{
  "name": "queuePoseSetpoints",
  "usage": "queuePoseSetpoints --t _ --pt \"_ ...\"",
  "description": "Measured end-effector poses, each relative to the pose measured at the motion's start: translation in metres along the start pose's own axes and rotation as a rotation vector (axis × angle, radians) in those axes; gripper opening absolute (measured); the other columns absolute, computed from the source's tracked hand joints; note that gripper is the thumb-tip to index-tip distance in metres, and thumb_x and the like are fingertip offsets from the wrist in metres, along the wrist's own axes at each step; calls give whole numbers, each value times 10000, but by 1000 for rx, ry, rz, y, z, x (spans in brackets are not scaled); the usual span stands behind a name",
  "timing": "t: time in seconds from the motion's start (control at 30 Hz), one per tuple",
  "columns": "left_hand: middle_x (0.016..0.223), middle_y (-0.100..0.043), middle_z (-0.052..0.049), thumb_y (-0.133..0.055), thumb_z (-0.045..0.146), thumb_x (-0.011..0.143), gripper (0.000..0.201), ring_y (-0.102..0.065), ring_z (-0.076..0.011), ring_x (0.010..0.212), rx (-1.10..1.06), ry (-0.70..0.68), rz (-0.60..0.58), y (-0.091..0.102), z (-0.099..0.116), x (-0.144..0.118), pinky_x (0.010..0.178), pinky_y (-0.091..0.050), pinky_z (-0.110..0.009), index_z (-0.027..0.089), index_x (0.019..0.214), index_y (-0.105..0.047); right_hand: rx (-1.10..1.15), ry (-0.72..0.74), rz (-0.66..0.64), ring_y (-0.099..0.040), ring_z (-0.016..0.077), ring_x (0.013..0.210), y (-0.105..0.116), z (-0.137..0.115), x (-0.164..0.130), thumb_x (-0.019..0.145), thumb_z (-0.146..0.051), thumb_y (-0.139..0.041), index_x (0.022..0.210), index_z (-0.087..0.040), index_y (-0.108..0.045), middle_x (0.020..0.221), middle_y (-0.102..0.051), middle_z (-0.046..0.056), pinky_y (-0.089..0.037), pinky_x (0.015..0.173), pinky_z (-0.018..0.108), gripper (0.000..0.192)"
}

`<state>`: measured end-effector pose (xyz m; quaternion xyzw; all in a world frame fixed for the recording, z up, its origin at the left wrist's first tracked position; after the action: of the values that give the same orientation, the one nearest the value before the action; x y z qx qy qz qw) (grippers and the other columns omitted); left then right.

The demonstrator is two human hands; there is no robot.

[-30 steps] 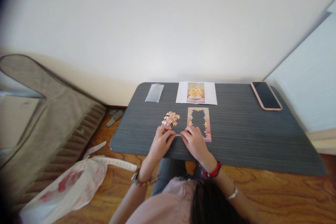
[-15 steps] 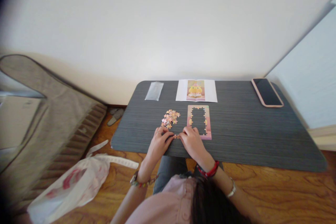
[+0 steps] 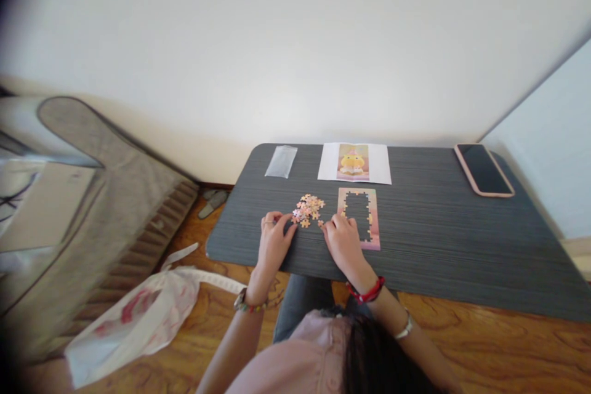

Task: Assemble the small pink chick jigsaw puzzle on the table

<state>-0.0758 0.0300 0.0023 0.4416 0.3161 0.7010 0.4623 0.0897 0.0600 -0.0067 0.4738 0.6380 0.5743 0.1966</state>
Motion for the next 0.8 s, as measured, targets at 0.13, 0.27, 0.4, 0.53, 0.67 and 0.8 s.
queuePoseSetpoints --t 0.13,0.27,0.4,0.53,0.67,0.8 --pt "1006 -482 -102 -526 279 836 257 -464 -237 938 25 2 12 0 -3 11 829 -455 -396 200 1060 -622 1 -6 -19 -517 185 826 1 -4 8 876 -221 -486 780 -172 -632 800 -577 60 -300 716 327 182" --pt "1005 -491 -90 -515 270 842 236 -464 -232 948 28 -45 -40 -4 3 19 831 -454 -386 222 1036 -641 5 -39 -32 -521 186 824 7 -8 24 875 -214 -483 863 -184 -627 836 -572 61 -309 718 321 147" --pt "1022 -491 -91 -514 249 840 192 -463 -225 937 11 -51 -52 -7 8 18 829 -457 -379 212 943 -671 -15 -35 -79 -522 201 833 7 -13 43 865 -229 -501 960 -182 -615 885 -569 81 -330 723 321 156" --pt "1007 -486 -89 -515 238 838 190 -462 -219 936 -12 -54 -37 -8 6 13 845 -453 -384 211 937 -675 -23 18 -147 -518 211 872 0 -20 50 868 -208 -494 972 -180 -625 906 -573 93 -346 736 323 170" --pt "1033 -482 -103 -507 244 843 237 -458 -226 950 1 -51 -49 -6 5 16 851 -449 -397 217 1027 -654 10 49 -155 -524 205 852 -2 -24 42 869 -177 -484 968 -210 -652 907 -580 81 -356 742 331 198" --pt "1150 -456 -110 -537 237 824 255 -430 -264 1029 50 -96 -104 -7 12 18 849 -442 -428 275 1050 -651 39 103 -171 -527 192 825 1 -23 30 872 -179 -479 900 -223 -682 888 -584 70 -358 763 335 210"
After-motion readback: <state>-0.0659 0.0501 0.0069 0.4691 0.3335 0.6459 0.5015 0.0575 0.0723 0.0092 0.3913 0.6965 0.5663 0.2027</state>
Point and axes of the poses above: each hand's wrist, its own x-axis towards the middle knuckle, its own y-axis out of the back of the hand, z = x × y, the point moved 5 cm from there along x, towards the middle knuckle
